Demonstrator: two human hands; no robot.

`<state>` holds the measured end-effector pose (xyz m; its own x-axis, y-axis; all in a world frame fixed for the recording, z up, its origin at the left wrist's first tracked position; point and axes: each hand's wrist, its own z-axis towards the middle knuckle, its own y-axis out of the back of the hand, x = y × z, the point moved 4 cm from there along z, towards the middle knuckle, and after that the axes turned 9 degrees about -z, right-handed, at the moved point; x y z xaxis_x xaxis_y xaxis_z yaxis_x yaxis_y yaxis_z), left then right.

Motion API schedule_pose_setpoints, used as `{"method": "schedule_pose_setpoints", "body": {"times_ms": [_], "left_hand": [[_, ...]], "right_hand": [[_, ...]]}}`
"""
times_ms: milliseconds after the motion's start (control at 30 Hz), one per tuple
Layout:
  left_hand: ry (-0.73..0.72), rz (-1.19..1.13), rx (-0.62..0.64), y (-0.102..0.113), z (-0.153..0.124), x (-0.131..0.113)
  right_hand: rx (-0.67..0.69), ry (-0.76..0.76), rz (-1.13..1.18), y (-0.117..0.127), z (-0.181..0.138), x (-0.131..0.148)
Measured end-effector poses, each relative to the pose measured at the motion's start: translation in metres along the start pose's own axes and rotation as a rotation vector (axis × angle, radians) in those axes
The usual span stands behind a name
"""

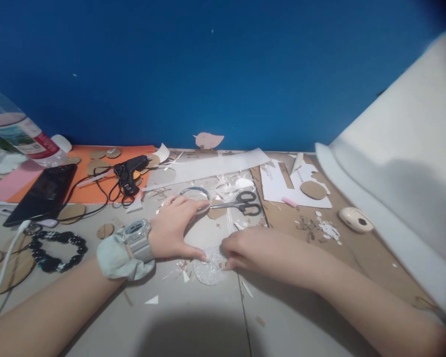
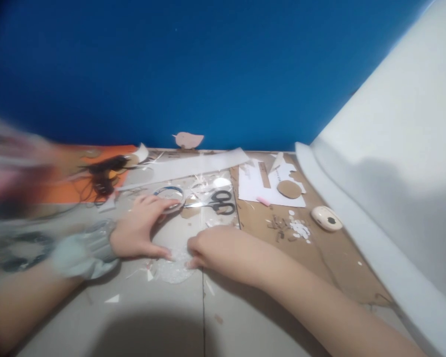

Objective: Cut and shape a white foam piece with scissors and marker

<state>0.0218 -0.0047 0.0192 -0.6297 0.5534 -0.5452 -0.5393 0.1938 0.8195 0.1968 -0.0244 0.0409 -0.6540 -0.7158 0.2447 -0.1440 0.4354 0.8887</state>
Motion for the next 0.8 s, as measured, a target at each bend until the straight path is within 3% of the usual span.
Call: {"method": "schedule_pose_setpoints", "body": {"times_ms": [233,467,800], "left_hand": [[0.002,-0.019,0.041,0.002,0.0,-0.002],[0.006,-0.025,0.06,0.004,0.001,-0.001],[-0.018,-0.025,0.067,0.0,0.001,0.002]], "right_hand": [[-0.186,-0.003,0.016,0.016,-0.005,0.001],[-0.121,0.106,0.088,0.002,-0.001,0.005],[-0.147,0.146,0.13,-0.002,0.003,0.008]]}}
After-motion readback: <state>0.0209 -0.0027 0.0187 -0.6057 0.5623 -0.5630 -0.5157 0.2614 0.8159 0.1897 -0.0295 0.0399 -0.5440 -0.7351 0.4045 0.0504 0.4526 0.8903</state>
